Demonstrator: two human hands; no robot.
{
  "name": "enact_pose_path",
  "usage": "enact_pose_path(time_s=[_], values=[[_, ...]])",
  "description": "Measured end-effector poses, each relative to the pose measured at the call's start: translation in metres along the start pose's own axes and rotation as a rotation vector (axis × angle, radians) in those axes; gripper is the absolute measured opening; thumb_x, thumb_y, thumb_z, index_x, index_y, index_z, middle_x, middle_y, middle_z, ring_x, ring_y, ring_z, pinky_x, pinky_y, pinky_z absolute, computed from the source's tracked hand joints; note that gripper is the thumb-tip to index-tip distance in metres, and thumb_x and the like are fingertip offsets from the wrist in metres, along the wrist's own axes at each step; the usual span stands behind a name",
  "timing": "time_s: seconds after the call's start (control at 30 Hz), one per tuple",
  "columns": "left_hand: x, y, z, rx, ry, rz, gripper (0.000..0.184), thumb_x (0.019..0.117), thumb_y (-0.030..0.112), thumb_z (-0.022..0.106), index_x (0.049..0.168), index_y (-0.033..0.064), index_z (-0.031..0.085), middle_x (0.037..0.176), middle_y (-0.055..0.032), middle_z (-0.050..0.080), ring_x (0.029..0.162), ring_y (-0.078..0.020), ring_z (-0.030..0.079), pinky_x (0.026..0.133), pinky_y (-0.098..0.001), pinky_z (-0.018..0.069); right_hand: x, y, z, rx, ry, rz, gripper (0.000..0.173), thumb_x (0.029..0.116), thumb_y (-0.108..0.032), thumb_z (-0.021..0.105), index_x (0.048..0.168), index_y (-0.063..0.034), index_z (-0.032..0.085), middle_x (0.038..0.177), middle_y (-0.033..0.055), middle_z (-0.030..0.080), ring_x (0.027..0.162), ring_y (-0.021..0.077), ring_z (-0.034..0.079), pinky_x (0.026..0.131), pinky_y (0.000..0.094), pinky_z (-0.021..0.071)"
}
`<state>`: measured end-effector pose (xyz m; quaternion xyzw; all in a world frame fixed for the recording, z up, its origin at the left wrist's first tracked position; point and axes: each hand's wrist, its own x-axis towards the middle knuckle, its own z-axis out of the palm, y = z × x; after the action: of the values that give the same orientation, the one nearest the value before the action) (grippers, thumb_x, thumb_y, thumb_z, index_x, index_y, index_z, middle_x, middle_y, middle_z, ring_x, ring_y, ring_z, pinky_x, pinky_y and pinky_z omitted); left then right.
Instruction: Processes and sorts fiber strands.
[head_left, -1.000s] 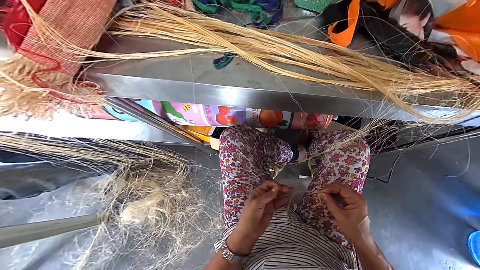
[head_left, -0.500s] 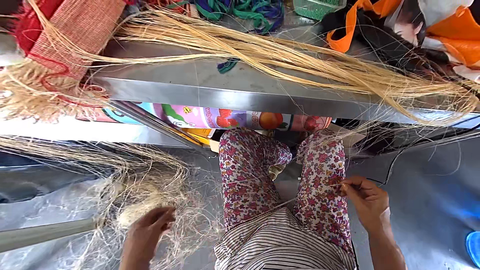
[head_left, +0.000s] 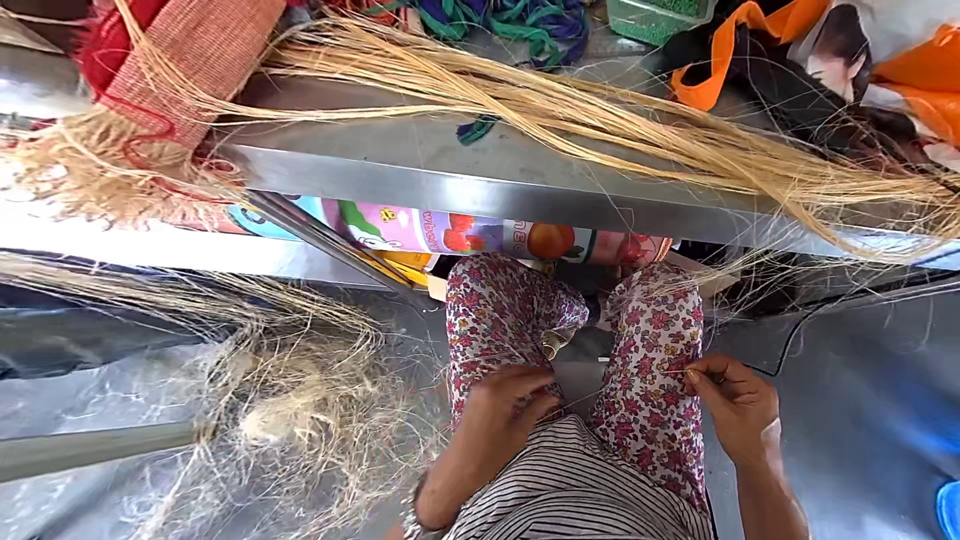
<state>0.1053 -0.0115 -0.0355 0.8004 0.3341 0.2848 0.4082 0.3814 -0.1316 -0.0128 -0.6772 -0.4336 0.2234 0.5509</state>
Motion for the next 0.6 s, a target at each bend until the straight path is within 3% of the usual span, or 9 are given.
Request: enact_pose_path(time_s=[0.1, 0.2, 0.27, 0.37, 0.5, 0.6], values=[[0.013, 0.006, 0.032, 0.061, -0.131, 0.031, 0.026, 0.0952, 0.025, 0.068, 0.109, 0.0053, 0.078, 0.103, -0.0102, 0.077, 0.098, -0.0250, 0.074, 0.088, -0.0452, 0.0587, -0.001, 0.001, -0.001, 0.007, 0.013, 0.007, 0.009, 0.0883, -0.001, 0.062, 0.090, -0.0039, 0.070, 0.079, -0.0094, 0.069, 0.069, -0.0045, 0.064, 0.066, 0.0127, 0.0554], [0.018, 0.015, 0.043, 0.075, -0.173, 0.000, 0.019, 0.0928, 0.022, 0.069, 0.094, 0.0054, 0.079, 0.087, -0.0102, 0.076, 0.081, -0.0263, 0.075, 0.073, -0.0499, 0.0589, -0.002, 0.001, -0.002, 0.022, 0.027, 0.011, 0.009, 0.0877, 0.000, 0.062, 0.090, -0.0046, 0.070, 0.080, -0.0096, 0.070, 0.070, -0.0041, 0.064, 0.067, 0.0130, 0.0558], [0.019, 0.019, 0.043, 0.021, -0.156, -0.048, 0.018, 0.0927, 0.019, 0.067, 0.088, 0.0061, 0.079, 0.081, -0.0070, 0.075, 0.073, -0.0176, 0.072, 0.069, -0.0400, 0.0581, -0.002, 0.000, -0.002, 0.043, 0.031, 0.021, 0.010, 0.0896, 0.000, 0.061, 0.093, -0.0042, 0.070, 0.080, -0.0099, 0.071, 0.070, -0.0036, 0.065, 0.067, 0.0139, 0.0567], [0.020, 0.028, 0.038, -0.302, -0.143, -0.202, 0.016, 0.0932, 0.016, 0.068, 0.088, 0.0037, 0.077, 0.076, 0.0032, 0.073, 0.068, 0.0061, 0.064, 0.066, -0.0123, 0.0523, -0.004, -0.005, -0.006, 0.046, -0.009, 0.020, 0.013, 0.0946, -0.005, 0.060, 0.101, -0.0014, 0.071, 0.083, -0.0087, 0.072, 0.070, -0.0028, 0.066, 0.067, 0.0149, 0.0578], [0.019, 0.038, 0.034, -0.622, -0.152, -0.314, 0.009, 0.0942, 0.007, 0.068, 0.091, 0.0028, 0.076, 0.077, 0.0058, 0.074, 0.069, 0.0020, 0.069, 0.067, -0.0153, 0.0580, -0.013, -0.019, -0.004, 0.076, -0.197, 0.035, 0.018, 0.0968, -0.020, 0.066, 0.105, -0.0061, 0.075, 0.091, -0.0066, 0.075, 0.074, -0.0026, 0.068, 0.065, 0.0152, 0.0582], [0.019, 0.046, 0.036, -0.660, -0.129, -0.322, 0.009, 0.0945, 0.004, 0.067, 0.092, 0.0035, 0.076, 0.077, 0.0063, 0.075, 0.068, 0.0007, 0.069, 0.067, -0.0164, 0.0587, -0.023, -0.029, 0.011, 0.108, -0.381, 0.138, 0.053, 0.0885, -0.035, 0.076, 0.126, 0.0020, 0.067, 0.104, -0.0009, 0.075, 0.076, -0.0011, 0.068, 0.063, 0.0165, 0.0576]])
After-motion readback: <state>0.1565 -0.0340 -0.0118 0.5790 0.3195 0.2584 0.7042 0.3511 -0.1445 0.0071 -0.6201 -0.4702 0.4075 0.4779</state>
